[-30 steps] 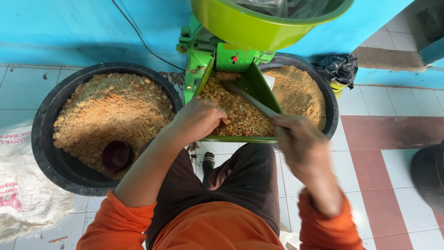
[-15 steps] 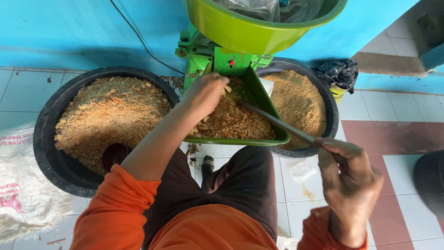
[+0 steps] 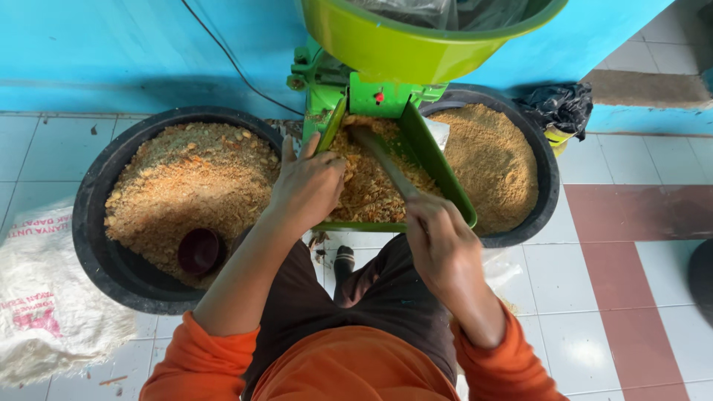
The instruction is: The person sits at a green grinding machine, scoops crushed material from the machine's discharge tray with a metal scoop and by hand, and moves pieces between the tray and a large basin of crushed material. They mix the material in the basin, scoop some into a small bowl, pour it back, and continue clearing and feeding the machine tray.
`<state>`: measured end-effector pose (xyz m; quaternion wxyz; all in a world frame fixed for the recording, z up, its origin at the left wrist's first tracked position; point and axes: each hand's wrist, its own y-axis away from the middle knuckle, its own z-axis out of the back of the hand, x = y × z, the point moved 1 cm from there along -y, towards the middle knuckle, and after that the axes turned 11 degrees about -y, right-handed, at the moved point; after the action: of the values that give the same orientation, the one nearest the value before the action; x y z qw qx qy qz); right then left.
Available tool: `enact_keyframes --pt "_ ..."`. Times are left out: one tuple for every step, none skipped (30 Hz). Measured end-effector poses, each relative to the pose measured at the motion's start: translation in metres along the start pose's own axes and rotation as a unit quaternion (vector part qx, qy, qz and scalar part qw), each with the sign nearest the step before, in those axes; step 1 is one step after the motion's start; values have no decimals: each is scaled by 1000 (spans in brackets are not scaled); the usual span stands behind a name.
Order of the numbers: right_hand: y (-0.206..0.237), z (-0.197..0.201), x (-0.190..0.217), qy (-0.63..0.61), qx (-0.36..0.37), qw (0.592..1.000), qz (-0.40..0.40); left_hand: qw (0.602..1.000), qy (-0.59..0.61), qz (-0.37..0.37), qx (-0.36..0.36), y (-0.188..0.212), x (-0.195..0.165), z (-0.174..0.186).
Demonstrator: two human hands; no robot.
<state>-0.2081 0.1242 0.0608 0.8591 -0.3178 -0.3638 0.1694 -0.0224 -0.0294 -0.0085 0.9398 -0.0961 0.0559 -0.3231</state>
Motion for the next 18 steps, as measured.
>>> enact_keyframes --pt "-1 -4 3 6 2 1000 2 1000 5 6 16 0 0 0" --pt "-2 -7 7 12 -3 1000 -2 999 9 12 29 0 1 0" --pt "-3 -10 10 18 -10 1000 -4 999 12 17 41 -1 2 0" --pt "-4 -14 11 23 -17 1000 -6 999 5 14 37 -2 3 0" --pt "-4 -16 13 24 -20 1000 -5 999 0 12 37 -2 4 0" --pt "-4 -18 13 26 -20 999 -8 999 -3 9 39 -2 4 -1" --pt "-5 -19 14 29 -21 999 -12 998 -2 14 55 -3 4 -1" --pt "-4 -19 15 31 -27 999 -16 997 0 19 69 -4 4 -2" --pt "-4 -18 15 35 -34 999 -19 996 0 23 80 -5 4 -2" --pt "-4 -18 16 39 -43 998 -20 996 -4 23 87 -5 4 -2" --pt "-4 -17 16 47 -47 998 -16 995 -9 23 93 -5 4 -2" --pt "-5 -17 17 53 -50 997 -13 994 -14 24 101 -4 4 -2" --pt "-5 -17 17 58 -55 997 -13 994 -16 22 106 -3 3 -1" --pt "-6 -18 16 52 -56 997 -14 994 -19 20 108 -3 3 -1" --pt "-6 -19 16 47 -57 997 -14 994 -21 20 109 -2 3 0" --pt "-7 -21 15 41 -55 997 -16 994 -20 18 109 -1 4 1" --pt "-7 -23 15 37 -35 999 -11 994 -18 15 111 -1 4 2" --pt "-6 -25 14 33 -17 999 -6 993 -16 10 113 0 4 3"
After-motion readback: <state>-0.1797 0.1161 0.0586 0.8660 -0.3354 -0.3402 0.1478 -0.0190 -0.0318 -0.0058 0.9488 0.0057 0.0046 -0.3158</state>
